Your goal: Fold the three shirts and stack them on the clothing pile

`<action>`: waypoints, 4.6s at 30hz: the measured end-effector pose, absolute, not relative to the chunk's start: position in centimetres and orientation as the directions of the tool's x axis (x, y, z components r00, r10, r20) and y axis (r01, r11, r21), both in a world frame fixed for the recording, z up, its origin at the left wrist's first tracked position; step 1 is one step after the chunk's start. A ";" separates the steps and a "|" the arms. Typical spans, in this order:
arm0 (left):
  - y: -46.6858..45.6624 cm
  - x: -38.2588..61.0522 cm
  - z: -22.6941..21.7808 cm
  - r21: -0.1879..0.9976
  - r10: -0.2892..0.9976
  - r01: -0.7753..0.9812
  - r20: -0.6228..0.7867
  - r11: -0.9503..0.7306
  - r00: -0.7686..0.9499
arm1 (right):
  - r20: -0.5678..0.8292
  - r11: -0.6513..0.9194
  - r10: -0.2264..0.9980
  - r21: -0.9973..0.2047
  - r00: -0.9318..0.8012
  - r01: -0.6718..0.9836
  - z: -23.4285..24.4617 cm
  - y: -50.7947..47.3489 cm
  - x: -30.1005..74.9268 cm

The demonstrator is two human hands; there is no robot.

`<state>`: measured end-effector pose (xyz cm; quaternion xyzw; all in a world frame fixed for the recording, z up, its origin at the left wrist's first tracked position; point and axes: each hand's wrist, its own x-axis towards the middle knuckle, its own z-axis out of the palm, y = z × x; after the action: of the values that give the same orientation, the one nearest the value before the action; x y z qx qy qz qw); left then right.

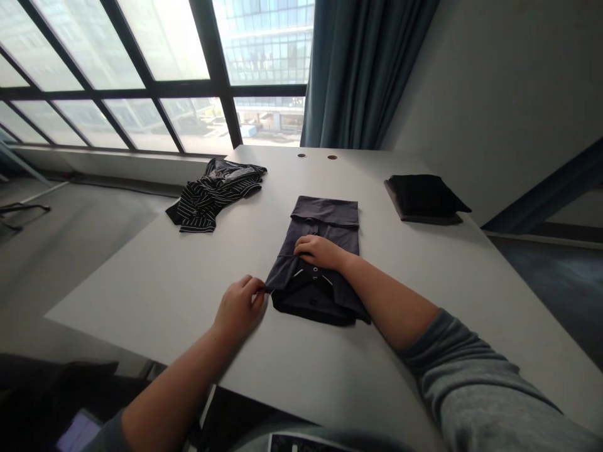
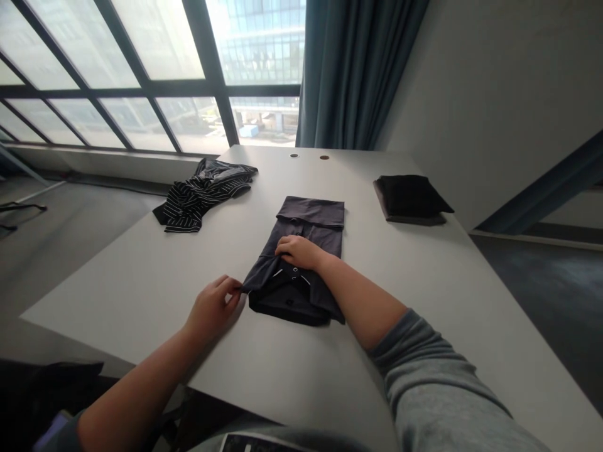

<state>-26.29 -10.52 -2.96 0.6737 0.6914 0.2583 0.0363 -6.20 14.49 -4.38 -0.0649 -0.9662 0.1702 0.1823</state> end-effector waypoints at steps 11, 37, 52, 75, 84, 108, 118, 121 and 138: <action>-10.9 -27.3 -2.8 0.191 0.863 0.897 0.408 -0.399 0.297 | 0.352 0.955 0.229 -0.260 -0.907 0.140 -4.2 14.0 -6.2; -10.3 -24.3 -2.9 0.273 0.942 0.938 0.310 -0.215 0.126 | 0.167 0.952 0.274 -0.186 -0.947 0.243 -4.5 13.3 -6.2; -11.4 -23.1 -2.8 0.127 0.923 0.925 0.197 -0.358 0.330 | 0.117 0.863 0.499 -0.155 -0.859 0.481 -6.0 15.2 -6.2; -5.4 -20.8 -6.8 0.080 0.955 0.959 0.146 -0.270 0.257 | 0.165 0.859 0.512 -0.123 -0.843 0.497 -6.2 14.7 -6.3; -6.3 -20.6 -4.3 0.148 0.958 0.952 0.149 -0.267 0.245 | 0.426 0.812 0.584 -0.283 -0.691 0.511 -2.5 14.0 -2.5; -2.0 -14.4 -0.8 0.315 0.690 0.636 0.095 -0.705 0.718 | 0.168 0.732 0.664 -0.345 -0.729 0.587 -6.5 16.2 5.7; -2.0 -15.7 0.2 0.264 0.638 0.605 0.055 -0.751 0.768 | 0.139 0.714 0.683 -0.333 -0.717 0.616 -6.5 16.2 5.4; -3.2 -13.9 0.6 0.214 0.698 0.669 0.108 -0.712 0.708 | 0.147 0.718 0.680 -0.331 -0.718 0.612 -6.5 16.2 5.4; -4.5 -10.3 -1.2 -0.001 0.634 0.634 0.044 -0.773 0.772 | 0.113 0.713 0.682 -0.320 -0.723 0.623 -7.0 16.6 5.3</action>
<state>-10.30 -4.48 -1.20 0.9413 0.3367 0.0206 -0.0077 5.33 16.56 -6.96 -0.3551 -0.9188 0.1311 0.1120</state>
